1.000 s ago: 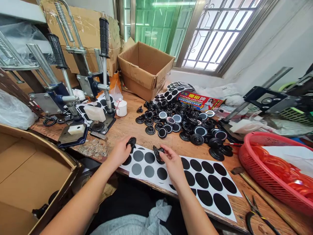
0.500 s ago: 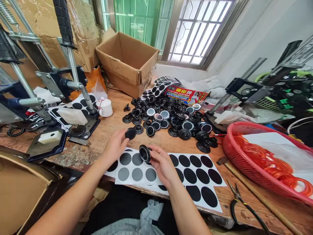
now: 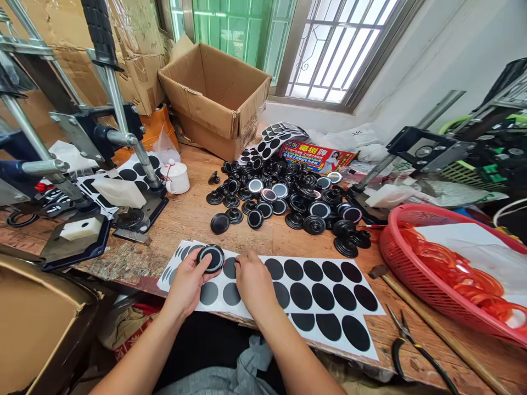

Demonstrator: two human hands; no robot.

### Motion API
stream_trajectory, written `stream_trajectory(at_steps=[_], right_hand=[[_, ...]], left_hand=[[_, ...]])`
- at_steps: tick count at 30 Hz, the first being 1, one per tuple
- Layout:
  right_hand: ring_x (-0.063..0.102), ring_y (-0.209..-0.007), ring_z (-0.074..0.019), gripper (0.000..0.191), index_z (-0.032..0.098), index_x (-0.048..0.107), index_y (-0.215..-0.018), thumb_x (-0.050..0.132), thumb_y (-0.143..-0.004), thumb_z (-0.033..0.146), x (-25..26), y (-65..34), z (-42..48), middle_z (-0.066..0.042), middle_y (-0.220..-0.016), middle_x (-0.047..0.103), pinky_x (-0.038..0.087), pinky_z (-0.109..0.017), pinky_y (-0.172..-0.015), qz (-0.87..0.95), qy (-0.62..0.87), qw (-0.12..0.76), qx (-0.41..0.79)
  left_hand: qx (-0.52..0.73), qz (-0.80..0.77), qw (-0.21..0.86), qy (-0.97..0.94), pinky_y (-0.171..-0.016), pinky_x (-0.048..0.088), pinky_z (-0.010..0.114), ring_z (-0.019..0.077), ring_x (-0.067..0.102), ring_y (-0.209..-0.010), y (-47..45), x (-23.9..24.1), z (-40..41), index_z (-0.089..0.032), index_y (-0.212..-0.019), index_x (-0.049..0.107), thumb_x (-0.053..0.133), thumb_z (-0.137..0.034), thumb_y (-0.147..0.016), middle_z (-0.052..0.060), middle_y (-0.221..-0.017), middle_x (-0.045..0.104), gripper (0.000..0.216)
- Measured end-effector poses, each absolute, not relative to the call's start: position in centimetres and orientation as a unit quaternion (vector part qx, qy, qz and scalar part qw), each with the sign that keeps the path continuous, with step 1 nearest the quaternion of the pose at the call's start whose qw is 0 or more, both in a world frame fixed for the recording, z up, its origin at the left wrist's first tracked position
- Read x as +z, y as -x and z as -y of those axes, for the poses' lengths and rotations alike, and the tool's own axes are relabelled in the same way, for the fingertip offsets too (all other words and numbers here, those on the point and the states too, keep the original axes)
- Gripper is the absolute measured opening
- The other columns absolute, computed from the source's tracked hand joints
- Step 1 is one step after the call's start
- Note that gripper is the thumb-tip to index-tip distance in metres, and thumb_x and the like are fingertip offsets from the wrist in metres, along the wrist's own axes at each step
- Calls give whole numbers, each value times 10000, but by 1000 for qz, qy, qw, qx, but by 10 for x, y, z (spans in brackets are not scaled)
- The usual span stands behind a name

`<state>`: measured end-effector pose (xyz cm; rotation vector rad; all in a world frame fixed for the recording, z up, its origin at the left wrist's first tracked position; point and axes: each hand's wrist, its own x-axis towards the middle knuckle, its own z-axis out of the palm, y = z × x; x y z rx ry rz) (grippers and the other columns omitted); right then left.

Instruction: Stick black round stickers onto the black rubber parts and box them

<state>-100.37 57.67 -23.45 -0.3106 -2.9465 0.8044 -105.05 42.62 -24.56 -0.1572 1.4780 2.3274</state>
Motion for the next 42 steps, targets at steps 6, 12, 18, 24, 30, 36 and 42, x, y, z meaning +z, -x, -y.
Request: stream_trajectory(at_steps=[6, 12, 18, 24, 30, 36, 42], right_hand=[[641, -865, -250, 142, 167, 619, -954, 502, -872, 163, -231, 1022, -579, -128, -1002, 652, 412, -318, -672, 967, 116, -4, 228], [636, -865, -234, 100, 176, 614, -914, 533, -858, 160, -229, 1023, -581, -117, -993, 650, 405, -303, -677, 969, 106, -3, 224], [623, -892, -251, 152, 164, 597, -963, 466, -890, 138, -228, 1019, -573, -146, -1036, 628, 408, -320, -688, 969, 118, 10, 215], [619, -870, -230, 131, 158, 610, -896, 505, -849, 95, -232, 1024, -579, -132, -964, 643, 426, -305, -727, 969, 95, 17, 228], [577, -967, -250, 226, 156, 604, -1048, 465, -877, 104, -239, 1005, -570, -122, -1022, 616, 437, -348, -843, 964, 82, 61, 245], [557, -1058, -224, 118, 210, 681, -728, 723, -747, 318, -233, 983, -593, -66, -1105, 601, 415, -349, -946, 851, 25, 51, 522], [604, -978, -226, 246, 180, 722, -758, 729, -735, 425, -211, 975, -611, -105, -1178, 648, 459, -382, -906, 542, 140, 51, 827]], left_hand=[[828, -526, 185, 57, -829, 557, 426, 197, 678, -834, 1050, -252, -428, -163, -977, 628, 752, -357, -725, 56, -950, 693, 342], [830, -526, 177, 54, -822, 554, 416, 194, 671, -827, 1050, -250, -428, -169, -953, 642, 763, -374, -703, 49, -933, 691, 345], [829, -529, 172, 52, -805, 559, 388, 189, 669, -833, 1050, -251, -428, -170, -953, 650, 761, -378, -701, 48, -939, 689, 345], [828, -531, 172, 47, -806, 558, 403, 194, 674, -818, 1050, -252, -429, -170, -955, 657, 775, -395, -674, 54, -928, 696, 379], [830, -529, 173, 44, -831, 549, 399, 184, 668, -830, 1049, -251, -429, -171, -947, 645, 758, -378, -702, 40, -919, 685, 340], [831, -527, 172, 45, -835, 546, 411, 197, 672, -836, 1051, -249, -429, -167, -917, 640, 769, -369, -688, 29, -873, 676, 332], [838, -509, 192, 40, -831, 548, 392, 192, 681, -859, 1039, -234, -432, -217, -1062, 610, 738, -334, -725, 43, -1017, 682, 379]])
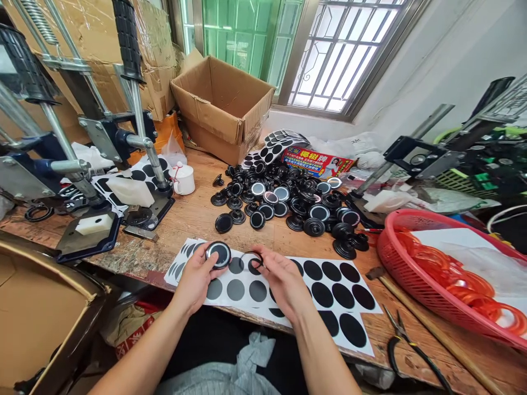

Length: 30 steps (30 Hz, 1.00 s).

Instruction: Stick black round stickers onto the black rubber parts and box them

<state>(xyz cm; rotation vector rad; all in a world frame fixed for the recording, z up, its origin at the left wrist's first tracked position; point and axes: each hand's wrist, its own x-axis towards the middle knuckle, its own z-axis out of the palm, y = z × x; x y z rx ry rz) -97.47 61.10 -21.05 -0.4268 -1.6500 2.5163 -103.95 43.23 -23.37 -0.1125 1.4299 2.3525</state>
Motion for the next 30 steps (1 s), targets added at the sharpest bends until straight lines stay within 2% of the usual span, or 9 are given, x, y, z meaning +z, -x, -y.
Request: stream_trajectory(at_steps=[3, 6, 10, 17, 22, 30], right_hand=[[629, -896, -196, 182, 173, 739, -729, 802, -658, 328, -199, 975, -596, -92, -1043, 709, 472, -345, -878, 494, 191, 30, 848], [641, -854, -186, 174, 168, 739, -709, 808, -646, 315, -191, 974, -580, -79, -948, 731, 486, -331, -846, 461, 214, 37, 860], [650, -874, -202, 170, 161, 730, -689, 797, -655, 314, -185, 972, -570, -83, -907, 737, 495, -324, -822, 459, 213, 42, 862], [637, -861, -195, 198, 148, 728, -676, 809, -633, 324, -183, 973, -566, -97, -939, 735, 495, -285, -736, 456, 228, 41, 859], [618, -873, -190, 204, 148, 730, -677, 813, -634, 330, -181, 973, -563, -95, -970, 727, 485, -271, -727, 461, 229, 43, 856], [593, -797, -170, 208, 146, 726, -655, 818, -631, 331, -180, 975, -560, -83, -890, 719, 482, -280, -704, 459, 229, 43, 857]], left_hand=[[850, -476, 227, 12, -813, 555, 381, 229, 669, -936, 1022, -218, -436, -222, -1132, 621, 665, -281, -767, 72, -1133, 667, 373], [860, -449, 242, -8, -830, 551, 374, 264, 622, -1062, 1007, -207, -437, -223, -1163, 644, 610, -206, -747, 80, -1240, 634, 418], [860, -445, 250, -13, -898, 529, 399, 287, 573, -1152, 999, -201, -435, -235, -1189, 645, 599, -165, -720, 73, -1253, 635, 476], [864, -440, 242, -1, -891, 533, 389, 301, 566, -1164, 999, -199, -433, -239, -1163, 666, 627, -161, -712, 74, -1310, 601, 459], [868, -432, 244, -19, -898, 524, 360, 272, 564, -1167, 997, -198, -431, -245, -1185, 648, 582, -132, -762, 60, -1352, 572, 444], [870, -428, 243, -22, -942, 501, 373, 259, 562, -1170, 995, -197, -428, -248, -1196, 640, 551, -109, -813, 64, -1322, 590, 417]])
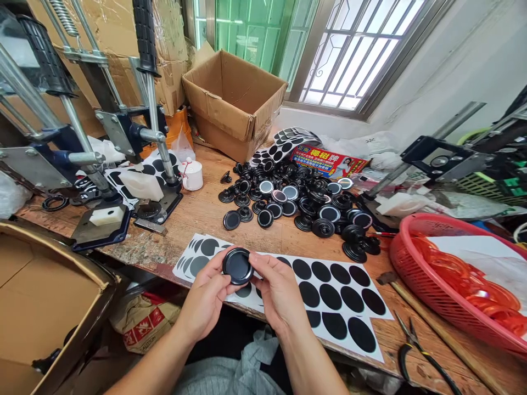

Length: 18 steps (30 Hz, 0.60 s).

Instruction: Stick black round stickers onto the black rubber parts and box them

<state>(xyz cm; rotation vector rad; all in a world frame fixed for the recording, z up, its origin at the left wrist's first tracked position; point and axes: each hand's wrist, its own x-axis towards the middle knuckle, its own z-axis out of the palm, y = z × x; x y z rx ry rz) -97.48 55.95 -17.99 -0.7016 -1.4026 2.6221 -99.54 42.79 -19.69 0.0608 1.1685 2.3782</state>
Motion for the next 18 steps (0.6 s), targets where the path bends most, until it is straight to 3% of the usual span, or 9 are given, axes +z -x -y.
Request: stream_trajectory(at_steps=[18], right_hand=[[580, -744, -150, 203, 152, 726, -654, 825, -624, 328, -178, 976, -557, -59, -754, 705, 476, -274, -721, 461, 224, 54, 857]], left_hand=[[865, -442, 238, -14, -946, 508, 381, 274, 514, -1230, 996, -196, -429, -255, -1182, 642, 574, -130, -825, 63, -1299, 601, 385]])
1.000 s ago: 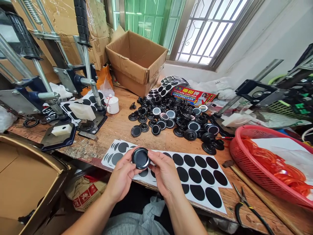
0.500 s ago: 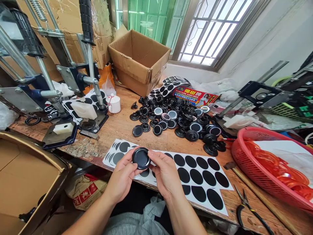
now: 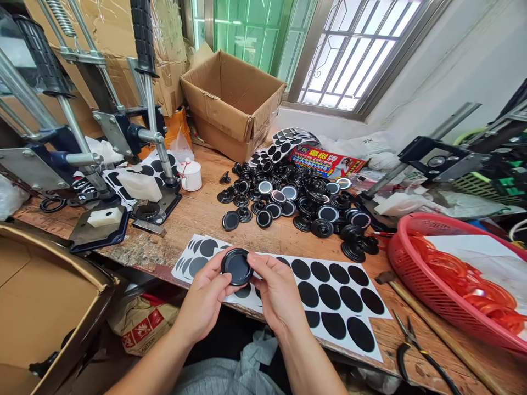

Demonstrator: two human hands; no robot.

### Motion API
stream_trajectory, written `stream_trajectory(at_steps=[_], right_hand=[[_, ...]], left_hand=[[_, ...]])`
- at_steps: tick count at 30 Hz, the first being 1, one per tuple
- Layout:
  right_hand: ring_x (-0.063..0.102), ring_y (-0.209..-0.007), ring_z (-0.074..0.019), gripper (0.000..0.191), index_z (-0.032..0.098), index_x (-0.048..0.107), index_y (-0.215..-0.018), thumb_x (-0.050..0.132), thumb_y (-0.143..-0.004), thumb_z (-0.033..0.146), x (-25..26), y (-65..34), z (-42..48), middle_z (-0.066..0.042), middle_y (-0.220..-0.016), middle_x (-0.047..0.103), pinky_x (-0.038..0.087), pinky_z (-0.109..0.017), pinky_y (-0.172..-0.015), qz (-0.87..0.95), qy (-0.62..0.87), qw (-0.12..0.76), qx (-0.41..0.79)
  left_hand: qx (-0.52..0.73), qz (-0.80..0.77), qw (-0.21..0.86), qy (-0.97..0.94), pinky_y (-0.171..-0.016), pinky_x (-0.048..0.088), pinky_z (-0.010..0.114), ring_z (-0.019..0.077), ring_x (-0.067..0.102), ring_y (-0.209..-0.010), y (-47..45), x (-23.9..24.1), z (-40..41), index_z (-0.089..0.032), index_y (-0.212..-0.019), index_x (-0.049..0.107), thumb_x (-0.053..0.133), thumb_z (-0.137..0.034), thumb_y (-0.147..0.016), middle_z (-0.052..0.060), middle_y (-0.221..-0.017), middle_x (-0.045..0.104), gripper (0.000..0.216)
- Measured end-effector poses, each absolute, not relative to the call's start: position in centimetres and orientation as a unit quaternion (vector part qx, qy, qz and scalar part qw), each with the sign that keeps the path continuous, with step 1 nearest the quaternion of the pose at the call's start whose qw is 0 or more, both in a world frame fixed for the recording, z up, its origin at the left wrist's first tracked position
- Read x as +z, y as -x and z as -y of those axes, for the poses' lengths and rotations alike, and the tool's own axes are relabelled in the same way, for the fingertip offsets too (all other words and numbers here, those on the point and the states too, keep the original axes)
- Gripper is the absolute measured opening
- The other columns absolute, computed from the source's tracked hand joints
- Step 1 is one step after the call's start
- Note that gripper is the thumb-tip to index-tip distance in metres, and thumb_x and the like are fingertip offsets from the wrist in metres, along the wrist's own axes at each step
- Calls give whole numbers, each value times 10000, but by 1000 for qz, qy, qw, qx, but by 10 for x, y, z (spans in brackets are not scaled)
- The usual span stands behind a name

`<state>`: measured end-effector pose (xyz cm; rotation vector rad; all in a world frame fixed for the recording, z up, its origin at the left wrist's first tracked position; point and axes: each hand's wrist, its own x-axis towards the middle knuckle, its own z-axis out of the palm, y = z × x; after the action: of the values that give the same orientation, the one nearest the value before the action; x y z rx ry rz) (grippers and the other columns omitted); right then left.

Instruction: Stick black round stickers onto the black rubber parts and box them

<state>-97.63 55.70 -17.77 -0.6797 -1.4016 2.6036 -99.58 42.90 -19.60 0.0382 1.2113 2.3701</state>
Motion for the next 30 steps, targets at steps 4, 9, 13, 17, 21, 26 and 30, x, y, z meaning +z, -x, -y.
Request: stream_trajectory(at_steps=[4, 9, 13, 17, 21, 26, 30], right_hand=[[579, -739, -147, 198, 154, 729, -658, 828, -620, 320, -178, 976, -558, -53, -743, 704, 473, -267, -712, 463, 228, 60, 855], [592, -765, -155, 198, 155, 740, -686, 833, -616, 316, -177, 976, -559, -56, -783, 716, 475, -273, -723, 464, 228, 62, 854], [604, -754, -163, 202, 166, 754, -743, 817, -649, 333, -177, 977, -559, -45, -743, 712, 477, -292, -746, 478, 222, 67, 847], [622, -793, -193, 214, 181, 755, -730, 748, -731, 396, -179, 978, -560, -56, -776, 722, 486, -342, -796, 509, 195, 88, 834], [629, -932, -239, 246, 227, 775, -784, 635, -833, 424, -186, 974, -566, -72, -943, 725, 466, -394, -880, 631, 159, 155, 744], [567, -1110, -270, 211, 318, 750, -1014, 617, -852, 344, -192, 967, -576, -61, -1154, 674, 383, -437, -1012, 784, 82, 233, 569], [610, -1018, -256, 379, 287, 663, -1194, 655, -821, 359, -194, 972, -579, -71, -1094, 696, 452, -411, -921, 738, 105, 151, 649]], left_hand=[[864, -444, 238, -8, -918, 524, 369, 272, 536, -1205, 996, -194, -430, -248, -1181, 640, 574, -125, -820, 67, -1284, 609, 387], [866, -438, 240, -9, -895, 534, 357, 261, 569, -1161, 997, -193, -430, -243, -1177, 642, 576, -125, -823, 66, -1254, 628, 379], [868, -435, 240, -7, -889, 539, 355, 249, 591, -1126, 998, -193, -430, -236, -1174, 642, 576, -121, -827, 65, -1240, 635, 371], [867, -435, 242, -8, -883, 543, 357, 249, 595, -1121, 999, -190, -429, -225, -1175, 639, 585, -127, -823, 74, -1249, 629, 369], [867, -436, 243, -6, -870, 549, 361, 250, 609, -1099, 1000, -189, -428, -217, -1183, 631, 596, -139, -817, 84, -1250, 629, 376], [862, -446, 239, -1, -860, 549, 348, 240, 629, -1062, 1002, -191, -427, -201, -1188, 627, 609, -155, -811, 92, -1251, 631, 380], [861, -450, 239, 1, -858, 548, 355, 245, 629, -1061, 1005, -195, -426, -199, -1194, 621, 607, -167, -813, 97, -1259, 625, 383]])
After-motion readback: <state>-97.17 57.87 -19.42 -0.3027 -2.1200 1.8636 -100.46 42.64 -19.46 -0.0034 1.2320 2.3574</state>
